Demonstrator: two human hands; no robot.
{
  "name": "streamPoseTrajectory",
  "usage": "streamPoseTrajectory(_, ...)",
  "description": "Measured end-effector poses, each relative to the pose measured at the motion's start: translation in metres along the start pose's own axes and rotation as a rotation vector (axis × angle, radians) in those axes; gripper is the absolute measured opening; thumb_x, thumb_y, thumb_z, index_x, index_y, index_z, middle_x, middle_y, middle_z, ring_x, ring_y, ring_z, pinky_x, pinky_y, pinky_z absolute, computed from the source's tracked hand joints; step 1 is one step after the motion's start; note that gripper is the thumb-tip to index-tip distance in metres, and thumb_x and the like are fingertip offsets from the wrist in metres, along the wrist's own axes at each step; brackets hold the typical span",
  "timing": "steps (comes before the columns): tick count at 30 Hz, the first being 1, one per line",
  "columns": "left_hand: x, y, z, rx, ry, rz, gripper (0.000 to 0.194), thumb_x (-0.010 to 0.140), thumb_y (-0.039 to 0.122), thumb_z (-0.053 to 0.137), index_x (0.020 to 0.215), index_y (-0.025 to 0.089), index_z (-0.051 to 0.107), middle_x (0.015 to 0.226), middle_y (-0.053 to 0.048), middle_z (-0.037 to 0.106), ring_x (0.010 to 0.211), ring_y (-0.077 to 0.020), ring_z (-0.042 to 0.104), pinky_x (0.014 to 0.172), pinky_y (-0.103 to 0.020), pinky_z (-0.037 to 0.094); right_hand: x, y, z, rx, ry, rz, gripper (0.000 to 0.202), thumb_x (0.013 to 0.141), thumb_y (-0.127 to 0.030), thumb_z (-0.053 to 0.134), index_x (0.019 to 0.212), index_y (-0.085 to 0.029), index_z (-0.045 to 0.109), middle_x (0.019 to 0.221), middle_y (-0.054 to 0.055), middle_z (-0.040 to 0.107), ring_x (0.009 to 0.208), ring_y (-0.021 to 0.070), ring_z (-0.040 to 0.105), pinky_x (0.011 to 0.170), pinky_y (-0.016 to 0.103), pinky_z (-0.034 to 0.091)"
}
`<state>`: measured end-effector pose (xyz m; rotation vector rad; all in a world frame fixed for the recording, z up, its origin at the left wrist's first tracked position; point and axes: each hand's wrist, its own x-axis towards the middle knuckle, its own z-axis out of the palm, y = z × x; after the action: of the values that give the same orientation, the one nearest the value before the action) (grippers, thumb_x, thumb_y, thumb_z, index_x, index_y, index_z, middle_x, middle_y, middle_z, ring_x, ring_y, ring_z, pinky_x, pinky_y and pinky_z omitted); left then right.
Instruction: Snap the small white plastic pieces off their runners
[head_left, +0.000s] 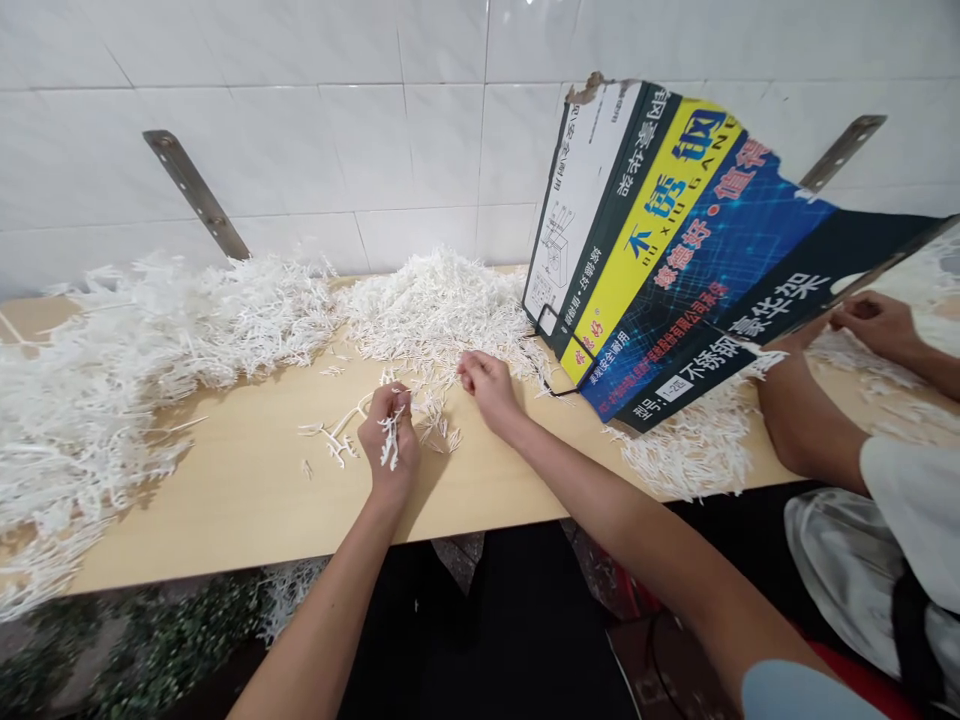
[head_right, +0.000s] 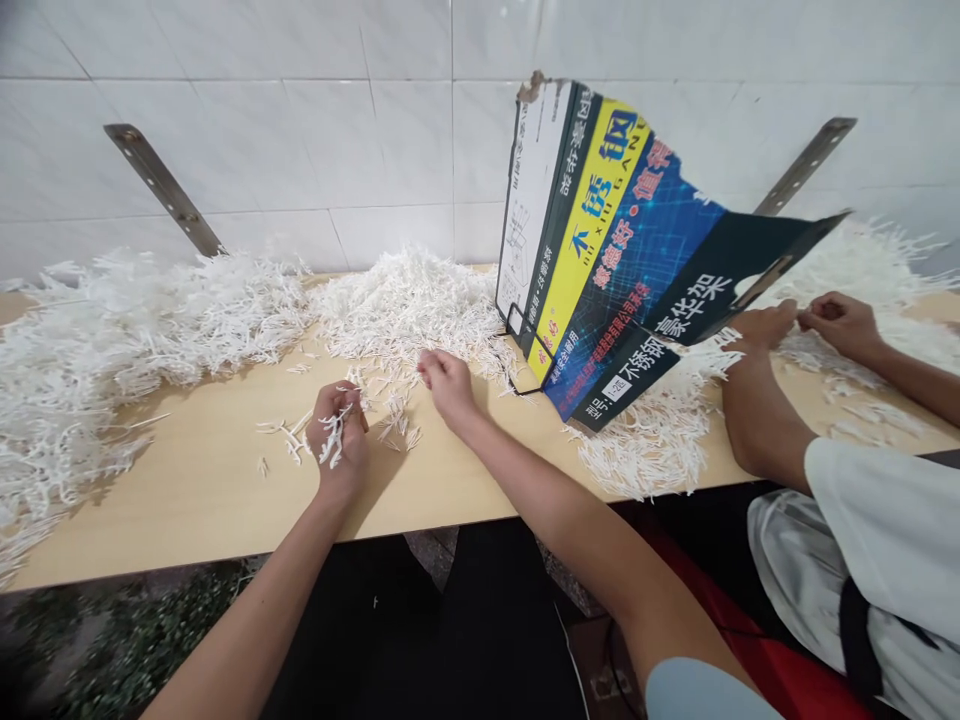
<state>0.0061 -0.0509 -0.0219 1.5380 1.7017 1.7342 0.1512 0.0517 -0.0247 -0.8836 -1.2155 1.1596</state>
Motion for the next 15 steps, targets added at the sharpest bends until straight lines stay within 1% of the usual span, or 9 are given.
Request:
streamPoseTrajectory(1, 0.000, 0.000, 0.001, -0.009, 0.015, 0.007, 0.021, 0.103, 0.041, 0.049, 0.103, 0.023, 0.061, 0.076, -0.001, 0.061, 0.068, -0.0175, 0.057, 0.062, -0.028, 0.040, 0.000, 0.000, 0.000, -0.061, -0.050, -0.017, 0.042, 0.089, -0.061, 0.067, 0.077, -0.021, 0.064, 0.068, 0.000, 0.059, 0.061, 0.0130, 0.051, 0.056, 0.026, 0.041)
streamPoseTrajectory(3, 0.001, 0.001, 0.004, -0.033, 0.048, 0.011, 0.022, 0.103, 0.043, 0.050, 0.102, 0.023, 0.060, 0.078, -0.001, 0.062, 0.071, -0.0174, 0.058, 0.064, -0.028, 0.041, -0.004, -0.001, 0.002, -0.173, -0.108, -0.043, 0.036, 0.090, -0.056, 0.068, 0.095, -0.021, 0.072, 0.088, 0.005, 0.072, 0.078, 0.0173, 0.063, 0.065, 0.027, 0.048)
streamPoseTrajectory(5, 0.001, 0.001, 0.004, -0.036, 0.056, 0.012, 0.024, 0.104, 0.044, 0.049, 0.103, 0.023, 0.059, 0.080, -0.001, 0.062, 0.072, -0.0168, 0.058, 0.065, -0.027, 0.041, -0.012, -0.005, 0.004, -0.258, -0.109, -0.095, 0.033, 0.095, -0.051, 0.064, 0.111, -0.023, 0.074, 0.112, 0.008, 0.076, 0.099, 0.0212, 0.067, 0.080, 0.032, 0.053)
streamPoseTrajectory(7, 0.002, 0.002, 0.004, -0.015, 0.055, 0.030, 0.024, 0.105, 0.043, 0.048, 0.104, 0.022, 0.059, 0.083, -0.001, 0.063, 0.072, -0.0161, 0.058, 0.067, -0.028, 0.042, -0.021, -0.013, 0.005, -0.340, -0.119, -0.174, 0.031, 0.100, -0.046, 0.058, 0.115, -0.024, 0.074, 0.122, 0.008, 0.075, 0.112, 0.0233, 0.066, 0.093, 0.036, 0.052)
streamPoseTrajectory(9, 0.002, 0.003, 0.003, 0.014, 0.045, 0.055, 0.023, 0.105, 0.042, 0.048, 0.104, 0.022, 0.059, 0.085, -0.001, 0.063, 0.071, -0.0155, 0.057, 0.067, -0.028, 0.041, -0.030, -0.022, 0.006, -0.406, -0.135, -0.253, 0.031, 0.102, -0.044, 0.054, 0.111, -0.024, 0.076, 0.117, 0.009, 0.076, 0.113, 0.0245, 0.066, 0.099, 0.038, 0.049)
streamPoseTrajectory(11, 0.003, 0.006, 0.002, 0.028, 0.035, 0.069, 0.023, 0.106, 0.041, 0.047, 0.103, 0.022, 0.059, 0.085, -0.002, 0.064, 0.071, -0.0156, 0.057, 0.068, -0.029, 0.042, -0.037, -0.031, 0.007, -0.411, -0.222, -0.281, 0.030, 0.102, -0.044, 0.055, 0.106, -0.023, 0.076, 0.110, 0.008, 0.076, 0.108, 0.0248, 0.067, 0.095, 0.037, 0.049)
streamPoseTrajectory(12, 0.004, 0.008, 0.002, 0.027, 0.025, 0.071, 0.023, 0.106, 0.040, 0.046, 0.103, 0.022, 0.059, 0.084, -0.002, 0.064, 0.071, -0.0159, 0.058, 0.068, -0.029, 0.042, -0.040, -0.034, 0.009, -0.383, -0.312, -0.261, 0.030, 0.101, -0.045, 0.056, 0.103, -0.023, 0.076, 0.106, 0.008, 0.076, 0.104, 0.0243, 0.067, 0.091, 0.036, 0.050)
streamPoseTrajectory(14, 0.004, 0.010, 0.002, 0.018, 0.003, 0.066, 0.023, 0.106, 0.040, 0.045, 0.102, 0.022, 0.058, 0.083, -0.002, 0.064, 0.071, -0.0164, 0.059, 0.068, -0.029, 0.043, -0.042, -0.035, 0.012, -0.280, -0.511, -0.159, 0.028, 0.097, -0.047, 0.061, 0.096, -0.022, 0.075, 0.094, 0.005, 0.075, 0.089, 0.0215, 0.068, 0.080, 0.033, 0.051)
streamPoseTrajectory(15, 0.003, 0.011, 0.002, 0.016, 0.001, 0.062, 0.023, 0.106, 0.040, 0.045, 0.101, 0.021, 0.058, 0.083, -0.002, 0.064, 0.070, -0.0166, 0.059, 0.067, -0.029, 0.043, -0.041, -0.033, 0.013, -0.217, -0.569, -0.098, 0.027, 0.094, -0.047, 0.065, 0.092, -0.021, 0.074, 0.084, 0.004, 0.072, 0.079, 0.0193, 0.066, 0.073, 0.031, 0.050)
